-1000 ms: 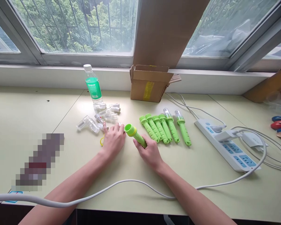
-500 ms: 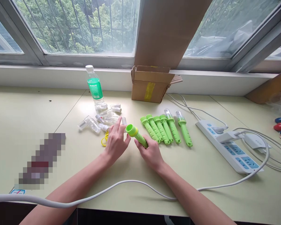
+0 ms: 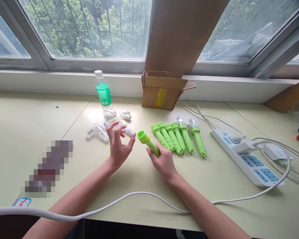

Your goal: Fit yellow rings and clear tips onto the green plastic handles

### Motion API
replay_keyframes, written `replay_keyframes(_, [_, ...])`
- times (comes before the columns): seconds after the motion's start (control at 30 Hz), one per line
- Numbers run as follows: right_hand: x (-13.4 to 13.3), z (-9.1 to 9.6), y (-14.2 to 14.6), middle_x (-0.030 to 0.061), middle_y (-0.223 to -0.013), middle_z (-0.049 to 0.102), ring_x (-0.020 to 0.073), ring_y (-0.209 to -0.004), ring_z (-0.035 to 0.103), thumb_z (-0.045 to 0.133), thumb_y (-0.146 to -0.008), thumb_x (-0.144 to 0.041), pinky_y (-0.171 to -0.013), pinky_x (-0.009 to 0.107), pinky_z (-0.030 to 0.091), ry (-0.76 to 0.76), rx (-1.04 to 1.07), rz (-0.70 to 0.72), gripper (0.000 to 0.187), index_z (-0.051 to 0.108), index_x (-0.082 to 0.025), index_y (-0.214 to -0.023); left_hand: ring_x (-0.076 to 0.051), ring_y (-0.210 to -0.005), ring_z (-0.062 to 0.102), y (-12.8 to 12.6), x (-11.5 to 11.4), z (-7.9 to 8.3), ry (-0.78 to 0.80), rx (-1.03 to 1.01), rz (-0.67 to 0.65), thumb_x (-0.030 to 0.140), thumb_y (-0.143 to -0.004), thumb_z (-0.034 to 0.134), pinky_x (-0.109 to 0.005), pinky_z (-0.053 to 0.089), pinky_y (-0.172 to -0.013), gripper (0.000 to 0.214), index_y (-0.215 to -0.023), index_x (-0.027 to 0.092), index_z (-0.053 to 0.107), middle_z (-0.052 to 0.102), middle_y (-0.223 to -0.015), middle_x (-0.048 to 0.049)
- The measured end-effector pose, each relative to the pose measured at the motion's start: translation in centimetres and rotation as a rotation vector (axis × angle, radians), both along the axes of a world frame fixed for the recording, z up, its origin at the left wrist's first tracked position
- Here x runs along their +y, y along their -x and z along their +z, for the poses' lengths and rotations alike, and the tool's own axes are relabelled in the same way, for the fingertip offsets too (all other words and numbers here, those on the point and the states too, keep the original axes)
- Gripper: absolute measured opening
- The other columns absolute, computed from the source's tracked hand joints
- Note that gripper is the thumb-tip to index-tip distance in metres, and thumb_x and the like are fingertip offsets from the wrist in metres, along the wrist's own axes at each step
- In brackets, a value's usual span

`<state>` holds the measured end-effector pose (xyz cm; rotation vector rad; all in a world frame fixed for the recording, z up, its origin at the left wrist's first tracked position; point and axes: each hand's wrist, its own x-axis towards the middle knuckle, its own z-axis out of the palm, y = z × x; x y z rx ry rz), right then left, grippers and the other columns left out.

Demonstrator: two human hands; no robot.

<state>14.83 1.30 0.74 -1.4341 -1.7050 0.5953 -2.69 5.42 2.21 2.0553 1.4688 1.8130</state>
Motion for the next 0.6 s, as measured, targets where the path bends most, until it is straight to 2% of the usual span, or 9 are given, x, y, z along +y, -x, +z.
replay_keyframes(0.1, [0.0,-0.1,-0.1,-0.0049,-0.054,0.039,0.0109,-0.049,0.035,0.051,-0.086,-0.035,-0.048,0.024,0.029,0.005,-0.014,-0.009,0.025,0.043,-0.021,-0.067,-0.023,-0.111,0.051,0.1,0.0,0.2,0.035,-0.042,-0.028,0.028,-0.078,0.066,-0.034,0.055,-0.076,0.032,-0.107,0.021,0.053,0.037,-0.129,-0.012])
replay_keyframes(0.2, [0.0,-0.1,0.0,-0.0045,-0.054,0.041,0.0112,-0.049,0.036,0.051,-0.086,-0.035,-0.048,0.024,0.03,0.002,-0.024,-0.006,0.025,0.043,-0.021,-0.067,-0.025,-0.114,0.051,0.1,-0.1,0.2,0.074,-0.05,-0.036,0.03,-0.081,0.062,-0.038,0.053,-0.084,0.037,-0.116,0.021,0.051,0.035,-0.134,-0.0135])
replay_keyframes(0.37, [0.0,0.0,0.0,-0.0044,-0.055,0.042,0.0112,-0.05,0.037,0.051,-0.086,-0.035,-0.049,0.023,0.03,0.007,-0.055,-0.005,0.024,0.044,-0.021,-0.068,-0.021,-0.105,0.055,0.0,-0.6,0.0,0.054,-0.051,-0.138,0.03,-0.092,0.041,-0.041,0.05,-0.086,0.035,-0.125,0.022,0.049,0.033,-0.138,-0.0135])
replay_keyframes(0.47, [0.0,0.0,0.0,-0.0041,-0.056,0.043,0.0112,-0.051,0.038,0.051,-0.086,-0.034,-0.049,0.023,0.03,0.011,-0.067,-0.004,0.023,0.045,-0.021,-0.068,-0.02,-0.104,0.053,-0.1,-0.9,0.1,0.017,-0.025,-0.138,0.028,-0.096,0.03,-0.04,0.049,-0.086,0.036,-0.124,0.022,0.05,0.034,-0.138,-0.0122])
replay_keyframes(0.6, [0.1,-0.1,-0.1,-0.0037,-0.056,0.044,0.0118,-0.051,0.04,0.051,-0.085,-0.032,-0.049,0.023,0.031,0.011,-0.094,-0.005,0.02,0.048,-0.02,-0.069,-0.019,-0.102,0.054,-0.3,-1.0,0.1,-0.021,-0.022,-0.091,0.026,-0.095,0.035,-0.039,0.048,-0.087,0.033,-0.123,0.023,0.051,0.034,-0.135,-0.0119])
